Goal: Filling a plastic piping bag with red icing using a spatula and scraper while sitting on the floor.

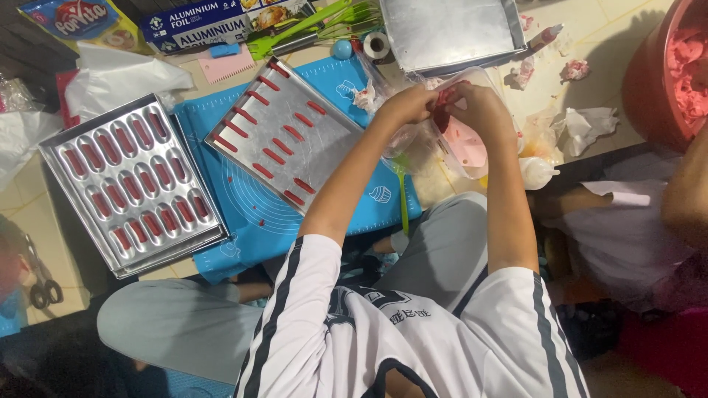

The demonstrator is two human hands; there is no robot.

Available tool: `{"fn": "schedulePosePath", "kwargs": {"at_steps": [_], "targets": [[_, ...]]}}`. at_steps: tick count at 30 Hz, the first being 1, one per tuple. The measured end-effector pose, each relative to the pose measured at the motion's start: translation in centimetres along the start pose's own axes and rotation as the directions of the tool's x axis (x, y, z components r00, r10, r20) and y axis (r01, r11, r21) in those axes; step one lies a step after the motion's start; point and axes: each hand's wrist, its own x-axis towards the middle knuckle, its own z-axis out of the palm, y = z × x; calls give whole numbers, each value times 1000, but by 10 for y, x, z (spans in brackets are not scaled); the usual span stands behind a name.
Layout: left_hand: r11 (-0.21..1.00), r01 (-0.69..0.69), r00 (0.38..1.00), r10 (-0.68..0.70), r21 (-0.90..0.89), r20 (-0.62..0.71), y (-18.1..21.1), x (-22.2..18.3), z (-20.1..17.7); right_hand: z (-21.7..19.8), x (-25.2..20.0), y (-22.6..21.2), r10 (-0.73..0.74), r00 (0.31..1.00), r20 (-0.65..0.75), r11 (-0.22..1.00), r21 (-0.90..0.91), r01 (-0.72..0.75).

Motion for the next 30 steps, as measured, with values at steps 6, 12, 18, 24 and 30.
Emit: {"fn": "schedulePosePath", "kwargs": {"at_steps": [6, 12, 18, 24, 30], "targets": [[960, -239, 946, 196, -147, -260, -6, -21, -6, -45, -26, 0, -17, 962, -272, 984, 165, 64], [987, -43, 996, 29, -157, -89, -6, -91, -76, -82, -58, -36, -3, 945, -327, 985, 164, 59], [999, -34, 993, 38, 42, -111, -62, -127, -76, -92, -64, -90, -146, 960, -238, 948, 243, 204], [910, 60, 965, -158, -411, -209, -27, -179, -94, -77, -44, -147, -358, 931, -69, 930, 66, 362], [469, 75, 971, -234, -880, -42, 13, -223, -95, -58, 0, -179, -356, 927, 120, 869, -320, 376]]}}
